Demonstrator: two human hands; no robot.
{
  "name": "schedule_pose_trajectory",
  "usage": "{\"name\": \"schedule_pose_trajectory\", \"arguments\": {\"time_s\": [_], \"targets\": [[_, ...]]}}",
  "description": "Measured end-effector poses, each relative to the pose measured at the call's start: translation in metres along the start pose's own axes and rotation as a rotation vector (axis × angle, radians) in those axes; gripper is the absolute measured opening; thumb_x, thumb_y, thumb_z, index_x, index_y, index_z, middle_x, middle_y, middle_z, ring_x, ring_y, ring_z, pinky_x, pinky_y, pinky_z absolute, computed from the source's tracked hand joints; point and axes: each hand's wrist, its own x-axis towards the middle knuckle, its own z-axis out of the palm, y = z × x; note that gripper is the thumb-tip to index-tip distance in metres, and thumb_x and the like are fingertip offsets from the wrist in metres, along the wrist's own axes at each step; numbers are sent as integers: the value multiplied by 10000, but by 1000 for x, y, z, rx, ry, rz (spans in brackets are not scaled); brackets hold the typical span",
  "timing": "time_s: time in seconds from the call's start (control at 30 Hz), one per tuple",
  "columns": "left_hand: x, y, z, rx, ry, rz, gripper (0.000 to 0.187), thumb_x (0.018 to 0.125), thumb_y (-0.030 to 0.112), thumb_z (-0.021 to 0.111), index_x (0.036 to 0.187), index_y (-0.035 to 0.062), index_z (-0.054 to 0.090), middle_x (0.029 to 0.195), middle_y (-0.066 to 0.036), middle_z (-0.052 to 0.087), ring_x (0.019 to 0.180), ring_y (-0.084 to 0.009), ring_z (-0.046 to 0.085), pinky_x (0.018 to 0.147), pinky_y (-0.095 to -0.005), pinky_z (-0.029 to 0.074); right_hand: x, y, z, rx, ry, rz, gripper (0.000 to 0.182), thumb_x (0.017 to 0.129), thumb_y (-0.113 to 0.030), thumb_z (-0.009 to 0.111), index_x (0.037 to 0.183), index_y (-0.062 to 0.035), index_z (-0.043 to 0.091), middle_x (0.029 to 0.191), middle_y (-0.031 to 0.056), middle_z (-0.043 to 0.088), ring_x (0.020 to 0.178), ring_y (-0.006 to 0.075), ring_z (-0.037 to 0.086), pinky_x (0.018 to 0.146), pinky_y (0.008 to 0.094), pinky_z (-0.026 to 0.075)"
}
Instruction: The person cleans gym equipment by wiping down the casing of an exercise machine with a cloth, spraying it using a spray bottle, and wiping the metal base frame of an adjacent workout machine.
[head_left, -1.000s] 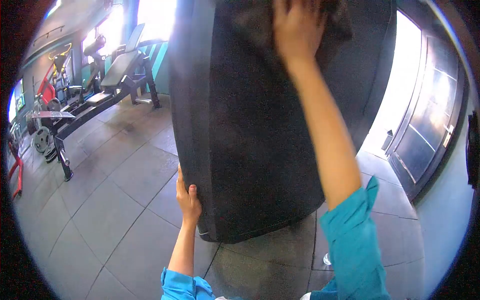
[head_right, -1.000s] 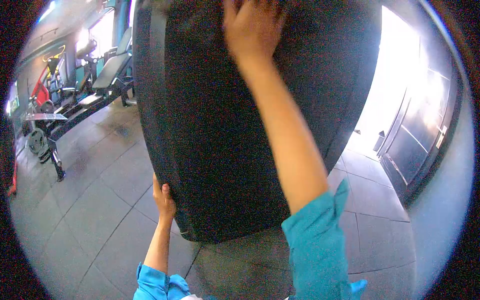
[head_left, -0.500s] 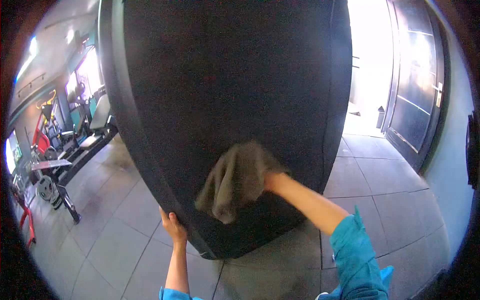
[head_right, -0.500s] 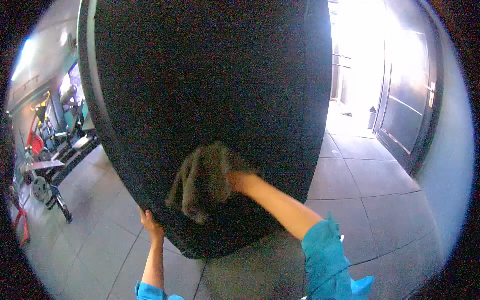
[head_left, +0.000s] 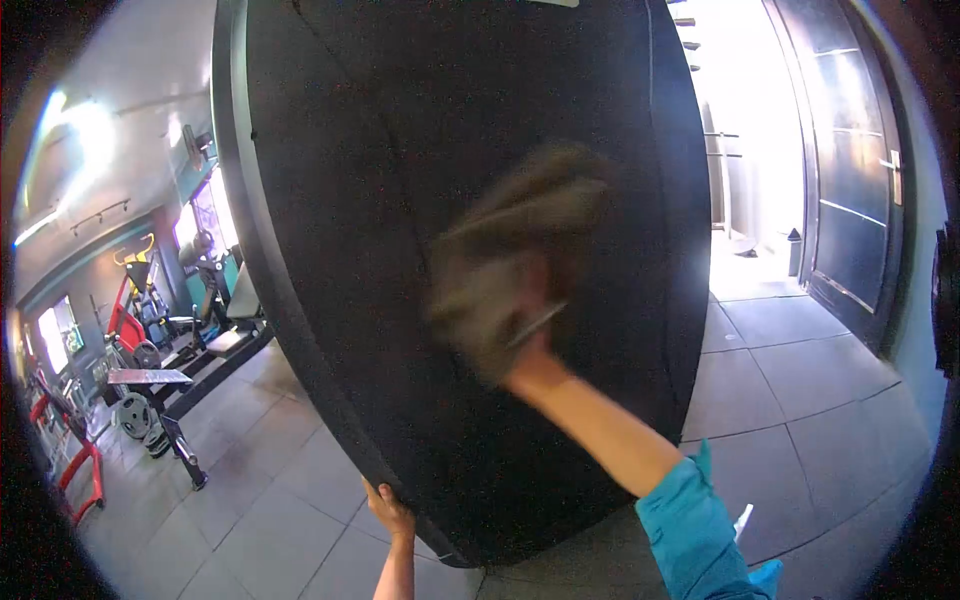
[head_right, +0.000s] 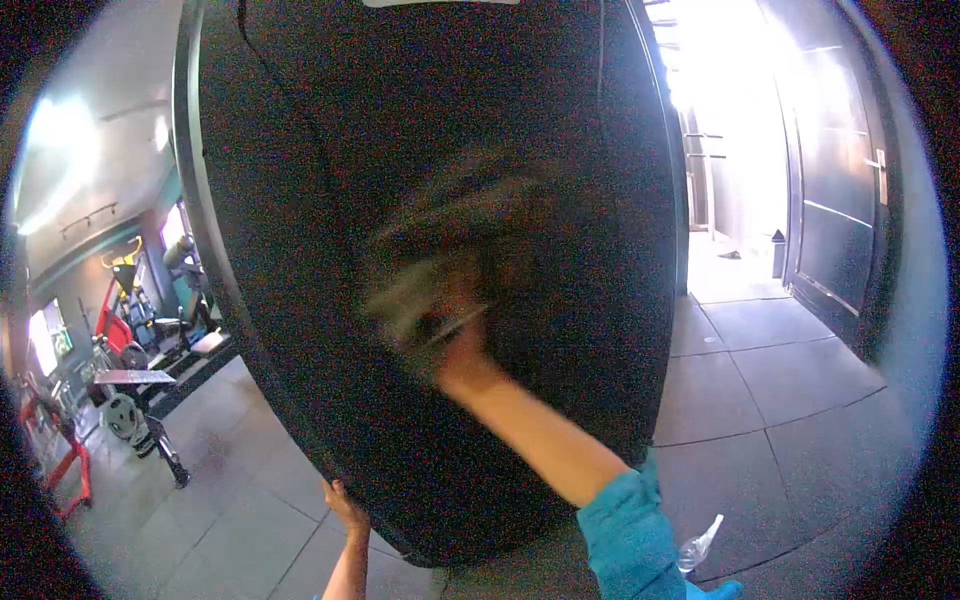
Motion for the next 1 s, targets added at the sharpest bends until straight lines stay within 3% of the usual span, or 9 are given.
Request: {"name": "schedule_pose_trajectory", "arguments": {"time_s": [0.1, 0.2, 0.27, 0.4, 0.5, 0.67, 0.73, 0.8, 1.0], "targets": [[-1, -7, 3, -14, 22, -23, 758, 896, 623, 364, 1249, -41, 461, 1054, -212, 612, 948, -320, 590, 809, -382, 442, 33, -30, -61, 1121, 400, -314, 506, 829, -437, 554, 1272, -193, 530, 1306, 135, 501, 1267, 319, 392, 1094, 498, 248], [-3, 8, 3, -21, 39, -22, 756, 896, 622, 368, 1241, -43, 471, 1030, -210, 618, 925, -314, 593, 795, -384, 444, 37, -12, -29, 1254, 330, -517, 479, 865, -523, 497, 1265, -263, 546, 1319, 129, 481, 1250, 317, 413, 1050, 529, 301], [-1, 9, 2, -12, 47, -5, 755, 896, 619, 372, 1237, -48, 474, 1016, -208, 622, 911, -311, 595, 786, -385, 445, 55, 61, -22, 1268, -386, -551, 528, 854, -538, 532, 1224, -165, 581, 1181, 177, 574, 1182, 353, 472, 1038, 480, 323], [-4, 7, 3, 26, 56, -41, 752, 894, 610, 382, 1211, -63, 492, 985, -217, 628, 878, -325, 598, 767, -402, 446, 67, 183, 43, 1290, -325, 500, 569, 836, -410, 608, 1245, -27, 512, 1318, 210, 472, 1209, 379, 439, 1002, 467, 353], [-6, 21, 8, 29, 102, -21, 768, 887, 621, 375, 1187, -73, 509, 960, -236, 628, 857, -350, 601, 755, -416, 444, 81, 206, 136, 153, 379, 726, 363, 931, -189, 418, 1219, 3, 528, 1313, 214, 476, 1232, 360, 425, 1001, 434, 353], [-5, 8, 6, 65, 86, 16, 704, 900, 603, 384, 1176, -27, 531, 952, -159, 630, 810, -234, 571, 749, -365, 444, 165, 103, -46, 915, -131, 241, 340, 820, -214, 530, 1108, -46, 596, 1128, 193, 547, 1077, 337, 499, 933, 498, 369], [-6, -5, 6, 48, 130, -14, 805, 876, 655, 337, 1138, -79, 539, 922, -244, 630, 817, -366, 601, 715, -441, 439, 182, 39, -74, 1115, 343, -35, 520, 843, -453, 543, 1246, -124, 523, 1288, 167, 483, 1169, 351, 457, 1002, 503, 326], [-8, -10, -1, 17, 90, 6, 598, 918, 514, 405, 1070, -42, 563, 942, -128, 611, 846, -217, 554, 729, -353, 445, 188, 1, -78, 1206, 450, -186, 550, 871, -530, 470, 1306, -195, 479, 1291, 156, 492, 1159, 374, 483, 997, 530, 335], [-4, -10, 1, -52, 104, 19, 527, 926, 451, 403, 1009, -41, 571, 928, -95, 586, 783, -209, 549, 715, -337, 450, 197, 49, -23, 1359, 225, -378, 586, 855, -579, 467, 1233, -139, 554, 1196, 201, 544, 1117, 364, 525, 972, 481, 390]]}}
